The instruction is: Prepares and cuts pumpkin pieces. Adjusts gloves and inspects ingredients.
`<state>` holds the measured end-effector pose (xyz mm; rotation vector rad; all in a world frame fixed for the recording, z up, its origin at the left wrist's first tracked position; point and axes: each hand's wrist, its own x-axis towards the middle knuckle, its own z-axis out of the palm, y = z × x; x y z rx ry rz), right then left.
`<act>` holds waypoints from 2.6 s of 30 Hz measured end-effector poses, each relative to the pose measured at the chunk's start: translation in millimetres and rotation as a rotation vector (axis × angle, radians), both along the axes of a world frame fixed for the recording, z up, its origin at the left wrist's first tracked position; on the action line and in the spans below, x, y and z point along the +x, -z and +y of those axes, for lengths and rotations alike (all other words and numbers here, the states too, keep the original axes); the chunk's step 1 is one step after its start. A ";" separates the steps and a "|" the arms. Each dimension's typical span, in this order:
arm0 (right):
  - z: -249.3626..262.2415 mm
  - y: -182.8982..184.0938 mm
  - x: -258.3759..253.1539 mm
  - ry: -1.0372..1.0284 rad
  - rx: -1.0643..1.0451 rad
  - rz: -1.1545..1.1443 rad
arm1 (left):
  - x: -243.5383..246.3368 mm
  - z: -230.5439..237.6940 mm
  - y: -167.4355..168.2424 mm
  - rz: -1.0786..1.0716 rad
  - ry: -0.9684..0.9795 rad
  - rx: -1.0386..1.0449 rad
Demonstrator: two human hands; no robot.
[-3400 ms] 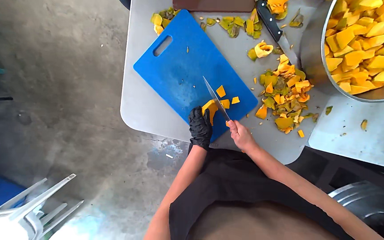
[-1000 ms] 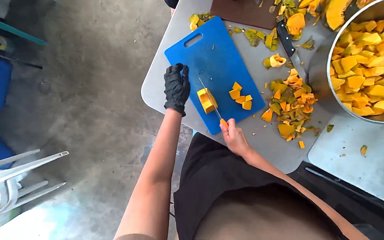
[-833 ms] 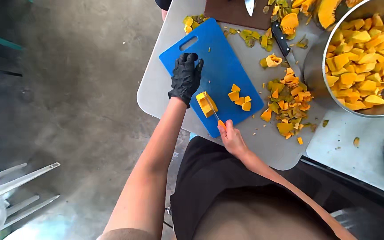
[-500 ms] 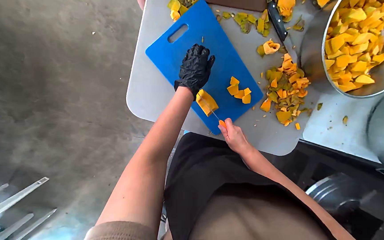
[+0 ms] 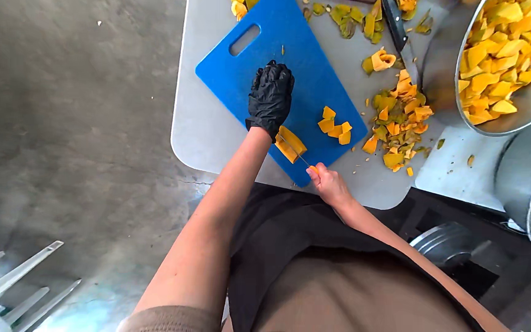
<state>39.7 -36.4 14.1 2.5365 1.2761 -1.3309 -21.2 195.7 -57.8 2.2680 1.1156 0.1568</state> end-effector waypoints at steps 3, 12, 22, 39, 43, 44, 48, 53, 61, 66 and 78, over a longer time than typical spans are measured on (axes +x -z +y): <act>1.7 4.5 1.1 0.011 -0.013 0.007 | 0.7 -0.2 4.3 -0.006 -0.018 0.041; 6.9 13.5 -5.1 0.087 -0.088 0.022 | 9.6 2.7 6.4 -0.093 -0.037 0.089; 18.5 5.6 -6.7 0.163 -0.066 0.096 | 9.8 12.8 4.0 -0.020 0.112 0.147; 11.8 17.6 -13.0 0.273 -0.173 0.166 | 9.3 -0.7 13.4 -0.007 0.280 0.097; 12.9 28.1 -17.6 0.263 -0.243 0.180 | -2.9 -5.4 26.5 -0.012 0.304 0.127; 13.1 33.8 -16.3 0.276 -0.233 0.176 | -5.6 -6.2 29.3 -0.016 0.289 0.122; 20.5 37.5 -13.7 0.305 -0.176 0.235 | 3.8 3.4 32.0 -0.018 0.244 0.105; 25.6 56.5 5.2 0.345 -0.159 0.368 | 3.7 25.8 16.2 -0.251 -0.011 -0.041; 29.2 56.9 27.0 0.663 -0.320 0.757 | -80.2 -90.6 -47.1 0.021 -0.600 -0.939; 34.6 47.1 34.5 0.730 -0.393 0.845 | -65.9 -133.8 -26.3 -0.010 -0.559 -0.824; -50.6 -7.4 89.8 0.713 0.171 0.630 | -21.4 -113.2 -66.9 0.213 -0.434 -0.219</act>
